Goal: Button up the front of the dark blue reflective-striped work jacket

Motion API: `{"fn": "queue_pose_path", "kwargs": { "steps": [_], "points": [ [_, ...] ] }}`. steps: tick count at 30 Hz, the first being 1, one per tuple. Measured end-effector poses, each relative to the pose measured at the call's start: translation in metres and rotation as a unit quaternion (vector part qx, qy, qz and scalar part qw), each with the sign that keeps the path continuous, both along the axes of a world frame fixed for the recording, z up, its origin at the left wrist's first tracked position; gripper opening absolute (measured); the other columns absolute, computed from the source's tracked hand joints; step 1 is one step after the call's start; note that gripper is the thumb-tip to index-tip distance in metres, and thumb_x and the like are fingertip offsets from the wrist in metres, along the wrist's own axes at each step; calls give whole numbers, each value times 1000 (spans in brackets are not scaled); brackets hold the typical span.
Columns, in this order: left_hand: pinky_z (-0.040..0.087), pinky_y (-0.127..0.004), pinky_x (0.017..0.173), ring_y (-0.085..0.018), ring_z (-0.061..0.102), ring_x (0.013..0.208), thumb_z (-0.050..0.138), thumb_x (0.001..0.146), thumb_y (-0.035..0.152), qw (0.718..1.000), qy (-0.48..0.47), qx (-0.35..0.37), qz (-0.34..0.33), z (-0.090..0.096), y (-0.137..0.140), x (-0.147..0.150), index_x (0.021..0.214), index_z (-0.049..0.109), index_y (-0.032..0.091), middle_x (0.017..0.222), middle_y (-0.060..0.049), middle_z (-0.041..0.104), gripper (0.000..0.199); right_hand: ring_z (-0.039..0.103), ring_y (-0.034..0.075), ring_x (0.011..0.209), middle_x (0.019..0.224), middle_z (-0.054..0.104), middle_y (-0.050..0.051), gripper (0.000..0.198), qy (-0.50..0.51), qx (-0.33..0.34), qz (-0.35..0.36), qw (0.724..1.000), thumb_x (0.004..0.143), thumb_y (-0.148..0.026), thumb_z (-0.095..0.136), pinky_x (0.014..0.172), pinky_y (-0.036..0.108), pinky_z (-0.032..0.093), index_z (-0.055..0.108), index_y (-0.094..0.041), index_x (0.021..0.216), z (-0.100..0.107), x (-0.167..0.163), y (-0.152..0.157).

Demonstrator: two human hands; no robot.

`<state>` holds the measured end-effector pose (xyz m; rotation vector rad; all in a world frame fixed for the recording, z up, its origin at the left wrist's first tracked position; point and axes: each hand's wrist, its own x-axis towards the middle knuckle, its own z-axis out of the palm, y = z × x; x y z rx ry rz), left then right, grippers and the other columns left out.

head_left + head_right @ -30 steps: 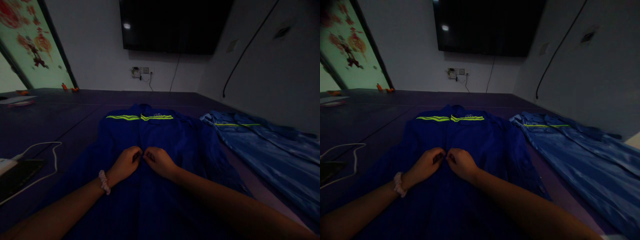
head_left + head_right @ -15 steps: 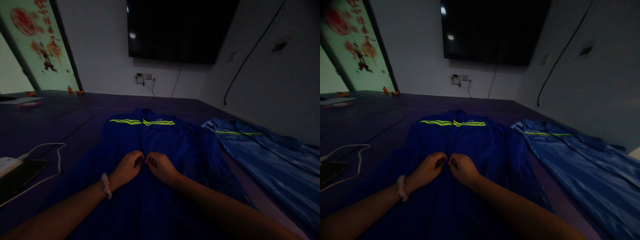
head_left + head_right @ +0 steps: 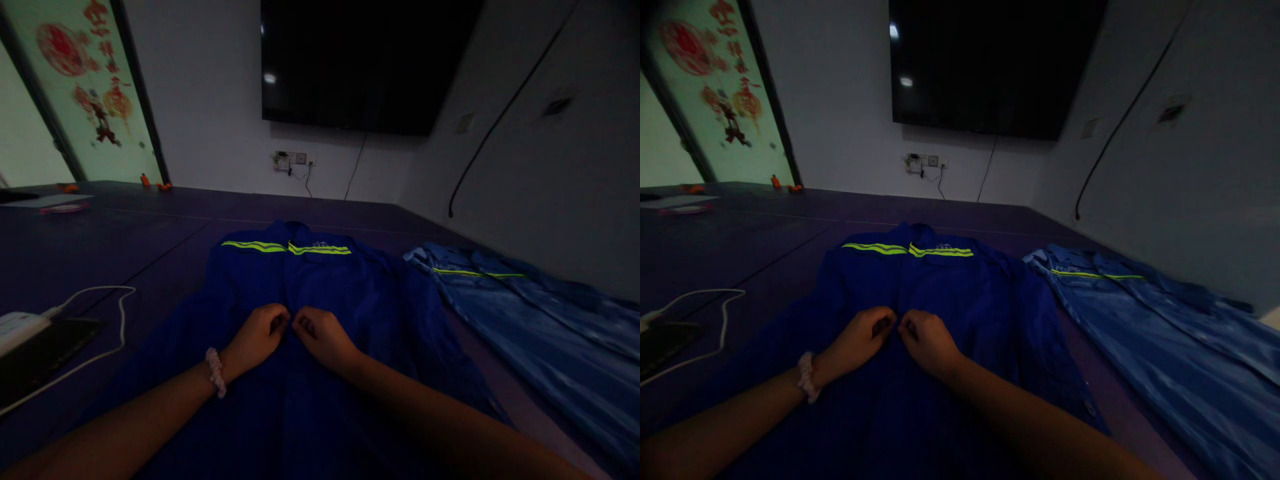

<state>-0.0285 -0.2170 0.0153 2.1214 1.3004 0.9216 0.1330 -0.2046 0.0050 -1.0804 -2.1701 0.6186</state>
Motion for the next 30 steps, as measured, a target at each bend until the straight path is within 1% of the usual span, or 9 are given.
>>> {"fn": "queue_pose_path", "kwargs": {
  "steps": [10,15,20,25,30],
  "points": [
    [42,-22,60,-12,55,64,44,71,9,999,-35,5,20,1,-2,1,75,58,15,70,-1,61,15,50,8,53,59,54,-3,4,41,-11,-19,999,74,-15,55,49,17,36,54,-18,72,-1,-1,1],
    [43,-22,61,-12,56,64,47,72,12,999,-46,7,18,1,-1,-1,77,60,15,72,-2,63,15,51,8,53,59,54,-3,3,65,-29,-24,997,75,-17,56,49,18,37,54,-18,72,-1,-1,2],
    [45,-23,61,-12,58,65,51,72,16,997,-67,10,32,-3,2,-3,79,63,16,74,-2,66,14,52,9,54,59,56,-3,4,83,-50,-24,995,76,-20,55,50,18,38,56,-18,73,2,0,2],
    [47,-24,64,-14,61,71,52,73,20,995,-92,-16,31,-5,2,-4,86,65,15,80,-4,68,19,52,9,54,59,56,-3,6,99,-68,-24,992,76,-22,55,50,18,38,56,-17,73,1,0,2],
    [48,-24,64,-14,62,71,50,72,19,995,-95,-27,15,-5,2,-3,84,66,15,82,-4,69,20,52,9,54,61,57,-1,11,73,-53,-27,996,80,-22,49,50,19,38,57,-16,74,0,1,3]
  ]
}}
